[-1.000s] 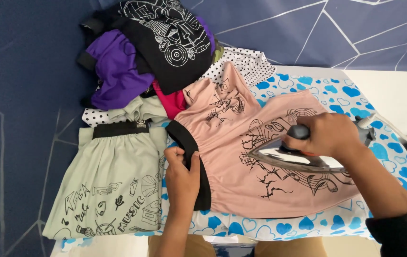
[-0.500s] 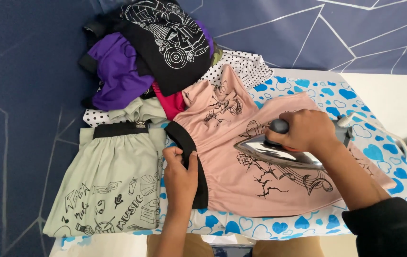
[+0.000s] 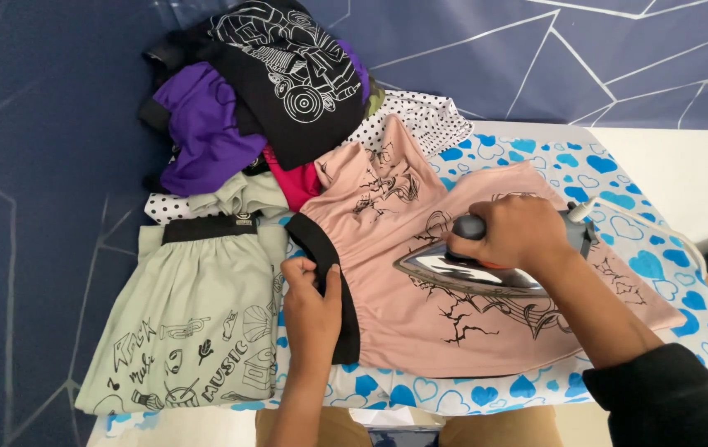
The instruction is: Ironing a pink sleeveless top with a guitar print on an ironing board.
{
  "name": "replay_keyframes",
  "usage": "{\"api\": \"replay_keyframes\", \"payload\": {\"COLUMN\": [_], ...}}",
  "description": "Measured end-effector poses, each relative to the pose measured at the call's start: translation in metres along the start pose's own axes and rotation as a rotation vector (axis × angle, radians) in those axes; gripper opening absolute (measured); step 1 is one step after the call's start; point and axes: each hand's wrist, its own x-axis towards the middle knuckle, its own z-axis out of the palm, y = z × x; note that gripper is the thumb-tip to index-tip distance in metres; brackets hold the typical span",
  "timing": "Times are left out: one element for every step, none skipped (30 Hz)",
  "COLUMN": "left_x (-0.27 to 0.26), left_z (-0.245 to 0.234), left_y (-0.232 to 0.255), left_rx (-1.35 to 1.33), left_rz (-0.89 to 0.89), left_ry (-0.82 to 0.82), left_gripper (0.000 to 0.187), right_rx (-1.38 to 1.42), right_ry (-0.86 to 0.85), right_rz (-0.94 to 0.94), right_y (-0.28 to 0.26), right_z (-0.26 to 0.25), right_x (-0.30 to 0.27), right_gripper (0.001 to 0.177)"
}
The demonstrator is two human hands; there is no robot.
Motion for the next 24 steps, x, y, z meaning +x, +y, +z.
{"api": "replay_keyframes", "payload": {"left_x": [-0.001, -0.002, -0.004, -0.004, -0.005, -0.004, -0.004, -0.004, -0.003, -0.002, -0.002, -0.001, -0.001, -0.001, 0.000, 0.000, 0.001, 0.001, 0.000, 0.000, 0.000, -0.002, -0.003, -0.004], "left_z": [0.000, -0.001, -0.002, -0.001, -0.001, -0.002, -0.003, -0.003, -0.002, -0.002, -0.001, -0.001, 0.000, 0.000, 0.001, 0.001, 0.001, 0.001, 0.000, 0.000, -0.001, -0.002, -0.003, -0.004], "left_y": [0.002, 0.004, 0.006, 0.007, 0.007, 0.008, 0.007, 0.005, 0.003, 0.002, 0.000, -0.002, -0.002, -0.002, -0.002, -0.002, -0.001, -0.001, -0.001, 0.000, 0.000, 0.002, 0.003, 0.005], "left_rx": [0.001, 0.013, 0.026, 0.027, 0.026, 0.022, 0.021, 0.017, 0.014, 0.010, 0.012, 0.017, 0.016, 0.026, 0.036, 0.039, 0.046, 0.053, 0.056, 0.047, 0.039, 0.037, 0.031, 0.025], "left_rz": [0.000, 0.000, 0.000, 0.002, 0.001, -0.003, -0.001, 0.005, 0.011, 0.009, 0.008, 0.007, 0.006, 0.001, -0.004, -0.003, -0.009, -0.014, -0.013, -0.007, -0.002, -0.002, 0.004, 0.009], "left_ry": [-0.004, 0.003, 0.010, 0.008, 0.005, 0.009, 0.014, 0.011, 0.008, 0.009, 0.007, 0.005, 0.005, 0.001, -0.003, -0.004, -0.002, -0.001, -0.003, -0.003, -0.002, 0.001, -0.004, -0.010], "left_gripper": [0.028, 0.027, 0.026, 0.026, 0.027, 0.027, 0.027, 0.027, 0.026, 0.026, 0.026, 0.025, 0.025, 0.026, 0.026, 0.026, 0.026, 0.026, 0.026, 0.026, 0.026, 0.026, 0.024, 0.022], "right_rx": [0.000, 0.014, 0.029, 0.030, 0.046, 0.060, 0.060, 0.032, 0.003, -0.001, 0.032, 0.069, 0.068, 0.071, 0.073, 0.076, 0.085, 0.095, 0.097, 0.103, 0.110, 0.108, 0.115, 0.122], "right_ry": [-0.003, 0.007, 0.016, 0.017, 0.024, 0.034, 0.039, 0.024, 0.009, 0.009, -0.005, -0.020, -0.021, -0.021, -0.021, -0.021, -0.025, -0.030, -0.030, -0.040, -0.049, -0.047, -0.025, -0.004], "right_rz": [0.003, 0.006, 0.010, 0.013, 0.009, -0.001, -0.004, -0.009, -0.014, -0.016, -0.031, -0.046, -0.046, -0.049, -0.051, -0.049, -0.050, -0.051, -0.048, -0.056, -0.064, -0.067, -0.079, -0.092], "right_y": [-0.002, -0.003, -0.005, -0.004, -0.005, -0.006, -0.006, -0.006, -0.005, -0.011, -0.016, -0.022, -0.027, -0.031, -0.036, -0.038, -0.040, -0.041, -0.043, -0.044, -0.045, -0.045, -0.046, -0.047], "right_z": [-0.001, -0.002, -0.004, -0.003, -0.003, -0.004, -0.002, 0.000, 0.003, -0.006, -0.015, -0.022, -0.026, -0.030, -0.033, -0.035, -0.036, -0.038, -0.037, -0.037, -0.037, -0.036, -0.035, -0.033], "right_x": [0.004, 0.006, 0.008, 0.009, 0.009, 0.012, 0.010, 0.008, 0.006, -0.001, -0.008, -0.016, -0.017, -0.019, -0.021, -0.018, -0.015, -0.013, -0.011, -0.008, -0.006, -0.007, -0.008, -0.008], "right_gripper": [0.070, 0.069, 0.068, 0.068, 0.067, 0.066, 0.066, 0.069, 0.072, 0.072, 0.069, 0.065, 0.065, 0.063, 0.061, 0.061, 0.062, 0.062, 0.062, 0.064, 0.065, 0.065, 0.063, 0.060]}}
